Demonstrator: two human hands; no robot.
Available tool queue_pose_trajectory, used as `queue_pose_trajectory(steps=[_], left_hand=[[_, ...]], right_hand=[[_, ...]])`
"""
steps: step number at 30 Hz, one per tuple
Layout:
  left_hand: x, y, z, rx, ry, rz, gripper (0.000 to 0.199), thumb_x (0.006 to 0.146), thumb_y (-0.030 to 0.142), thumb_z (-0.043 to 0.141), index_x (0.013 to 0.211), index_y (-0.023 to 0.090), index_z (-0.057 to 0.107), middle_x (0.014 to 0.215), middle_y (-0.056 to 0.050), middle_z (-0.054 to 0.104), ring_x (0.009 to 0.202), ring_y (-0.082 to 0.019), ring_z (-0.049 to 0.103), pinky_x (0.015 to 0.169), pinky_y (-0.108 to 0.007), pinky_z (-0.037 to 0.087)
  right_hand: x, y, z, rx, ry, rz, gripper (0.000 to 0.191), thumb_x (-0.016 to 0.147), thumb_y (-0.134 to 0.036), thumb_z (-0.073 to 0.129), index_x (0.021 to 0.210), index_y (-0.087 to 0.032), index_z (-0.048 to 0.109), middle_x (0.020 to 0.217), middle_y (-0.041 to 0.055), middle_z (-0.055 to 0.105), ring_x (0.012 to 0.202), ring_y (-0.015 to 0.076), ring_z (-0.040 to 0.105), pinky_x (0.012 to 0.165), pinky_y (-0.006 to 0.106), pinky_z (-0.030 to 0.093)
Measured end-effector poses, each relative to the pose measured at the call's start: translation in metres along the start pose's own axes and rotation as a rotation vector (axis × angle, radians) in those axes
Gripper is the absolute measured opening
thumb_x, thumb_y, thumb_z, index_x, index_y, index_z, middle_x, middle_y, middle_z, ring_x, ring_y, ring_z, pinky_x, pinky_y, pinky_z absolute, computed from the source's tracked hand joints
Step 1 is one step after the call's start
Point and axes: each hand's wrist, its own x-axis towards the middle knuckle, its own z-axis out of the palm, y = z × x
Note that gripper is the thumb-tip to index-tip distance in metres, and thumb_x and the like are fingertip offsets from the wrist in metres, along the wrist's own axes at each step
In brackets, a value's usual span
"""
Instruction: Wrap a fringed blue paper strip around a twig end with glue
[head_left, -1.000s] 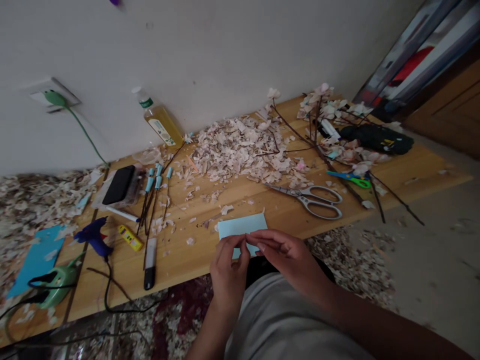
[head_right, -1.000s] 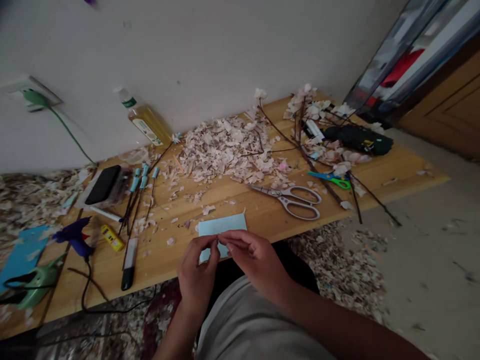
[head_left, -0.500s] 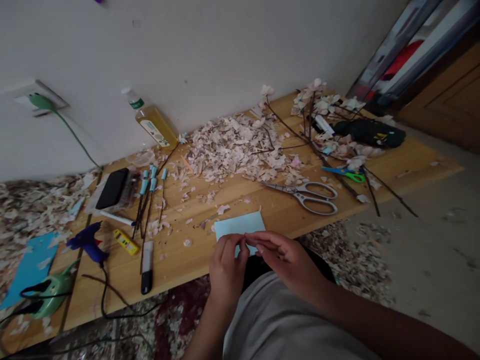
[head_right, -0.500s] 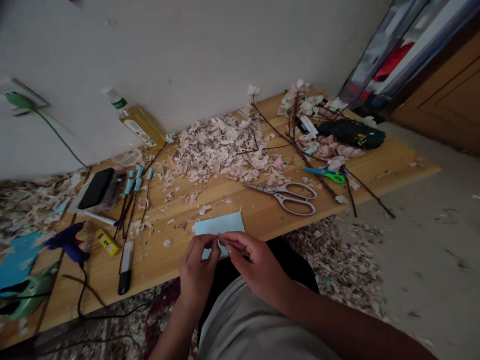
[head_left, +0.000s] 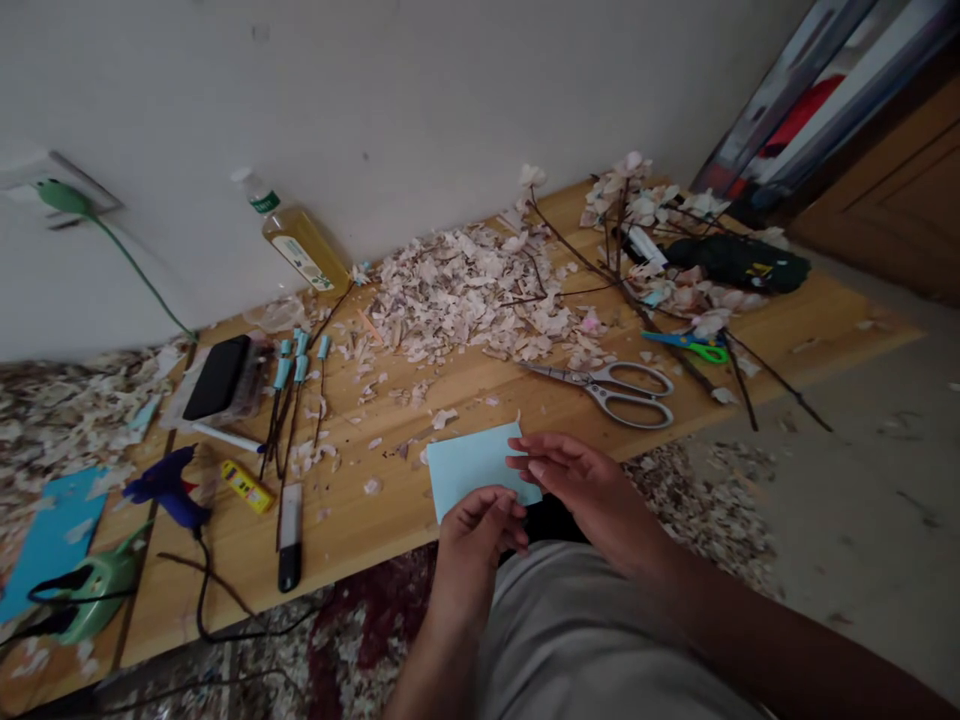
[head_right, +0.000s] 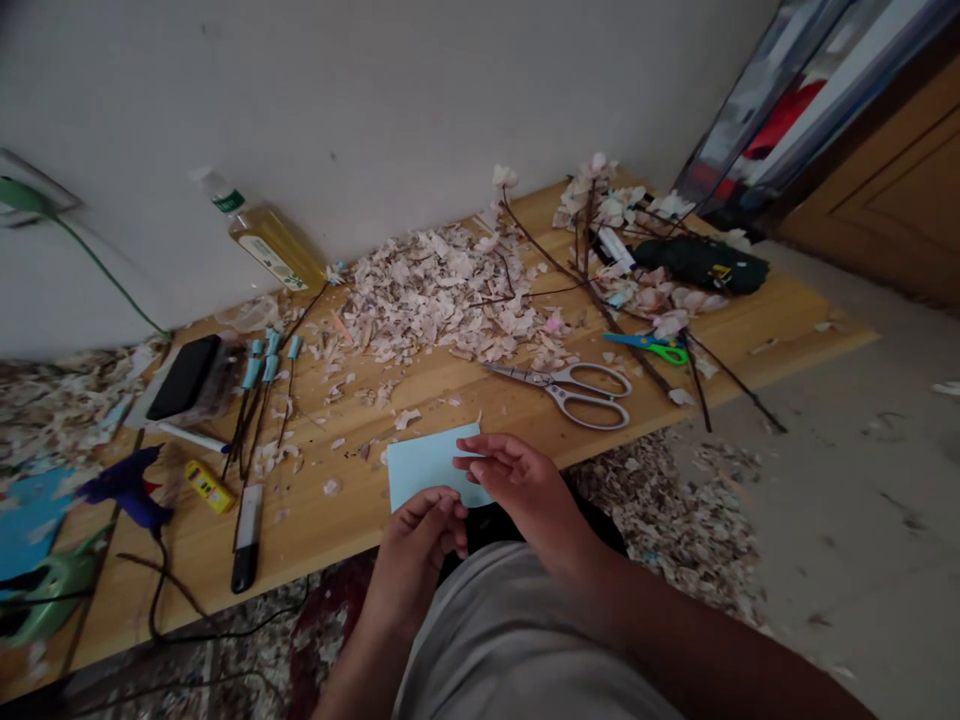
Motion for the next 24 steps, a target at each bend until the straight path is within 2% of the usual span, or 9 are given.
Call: queue_pose_trajectory(steps=[2, 4, 7, 10, 12, 15, 17, 21, 24], left_hand=[[-0.002, -0.005, 0.004, -0.022, -0.065, -0.032, 0.04, 0.074, 0.048, 0.081, 0.091, 0.013, 0.072, 0.079, -0.006, 0.069, 0.056, -0.011, 0.061, 0.053, -0.024, 0.052], [-0.004, -0.013, 0.004, 0.061, -0.162, -0.014, 0.041, 0.08, 0.048, 0.076, 0.101, 0.014, 0.072, 0.084, -0.007, 0.07, 0.059, -0.012, 0.063, 0.058, -0.026, 0.054], [-0.003, -0.03, -0.006, 0.379, -0.264, 0.075, 0.031, 0.084, 0.038, 0.071, 0.107, 0.017, 0.072, 0.091, -0.007, 0.072, 0.073, -0.015, 0.065, 0.07, -0.027, 0.052], [0.008, -0.05, -0.03, 0.7, -0.221, 0.143, 0.012, 0.083, 0.028, 0.068, 0.089, 0.018, 0.073, 0.084, -0.005, 0.072, 0.077, -0.017, 0.064, 0.071, -0.026, 0.049], [0.021, -0.062, -0.05, 0.841, -0.192, 0.221, 0.01, 0.085, 0.026, 0.065, 0.083, 0.02, 0.073, 0.081, -0.005, 0.073, 0.077, -0.019, 0.067, 0.074, -0.028, 0.051], [0.043, -0.077, -0.075, 0.985, -0.143, 0.37, 0.014, 0.087, 0.027, 0.063, 0.087, 0.024, 0.076, 0.088, -0.006, 0.077, 0.085, -0.024, 0.07, 0.087, -0.038, 0.054], [0.055, -0.083, -0.083, 1.039, -0.1, 0.405, 0.016, 0.088, 0.027, 0.06, 0.093, 0.024, 0.076, 0.09, -0.007, 0.077, 0.092, -0.027, 0.07, 0.097, -0.045, 0.051], [0.069, -0.09, -0.079, 1.216, -0.092, 0.421, 0.024, 0.088, 0.014, 0.053, 0.102, 0.02, 0.073, 0.098, -0.011, 0.075, 0.107, -0.03, 0.067, 0.111, -0.053, 0.041], [0.064, -0.093, -0.069, 1.353, -0.195, 0.417, 0.029, 0.086, 0.007, 0.052, 0.106, 0.018, 0.07, 0.106, -0.013, 0.073, 0.108, -0.029, 0.066, 0.107, -0.05, 0.046]], right_hand=[[0.0, 0.002, -0.001, 0.026, 0.004, 0.01, 0.026, 0.085, -0.04, 0.076, 0.106, -0.025, 0.07, 0.124, 0.0067, 0.071, 0.112, 0.0246, 0.07, 0.1, 0.042, 0.053], [0.0, 0.003, -0.002, 0.029, 0.028, 0.007, 0.027, 0.084, -0.04, 0.077, 0.106, -0.026, 0.071, 0.12, 0.0057, 0.072, 0.11, 0.0233, 0.07, 0.098, 0.04, 0.054], [0.001, 0.005, -0.003, -0.011, 0.101, -0.01, 0.029, 0.08, -0.041, 0.08, 0.103, -0.026, 0.071, 0.105, 0.0036, 0.072, 0.098, 0.0209, 0.071, 0.092, 0.038, 0.056], [0.003, 0.004, -0.005, -0.068, 0.163, -0.035, 0.034, 0.075, -0.046, 0.084, 0.098, -0.025, 0.07, 0.093, 0.0028, 0.07, 0.086, 0.0195, 0.069, 0.084, 0.037, 0.058], [0.004, 0.002, -0.006, -0.097, 0.184, -0.054, 0.037, 0.073, -0.048, 0.085, 0.096, -0.024, 0.069, 0.092, 0.0036, 0.07, 0.084, 0.0201, 0.068, 0.081, 0.037, 0.059], [0.006, -0.001, -0.007, -0.133, 0.209, -0.105, 0.039, 0.073, -0.049, 0.085, 0.097, -0.024, 0.068, 0.095, 0.0044, 0.071, 0.088, 0.0209, 0.068, 0.084, 0.037, 0.059], [0.008, -0.002, -0.008, -0.152, 0.213, -0.142, 0.037, 0.076, -0.049, 0.083, 0.098, -0.024, 0.067, 0.096, 0.0044, 0.071, 0.088, 0.0208, 0.069, 0.085, 0.037, 0.059], [0.02, 0.007, -0.017, -0.278, 0.159, -0.243, 0.029, 0.086, -0.048, 0.072, 0.1, -0.023, 0.066, 0.096, 0.0044, 0.072, 0.086, 0.0204, 0.07, 0.082, 0.037, 0.058], [0.034, 0.017, -0.029, -0.578, 0.132, -0.341, 0.019, 0.092, -0.04, 0.063, 0.1, -0.022, 0.066, 0.098, 0.0065, 0.071, 0.088, 0.0214, 0.068, 0.078, 0.036, 0.057]])
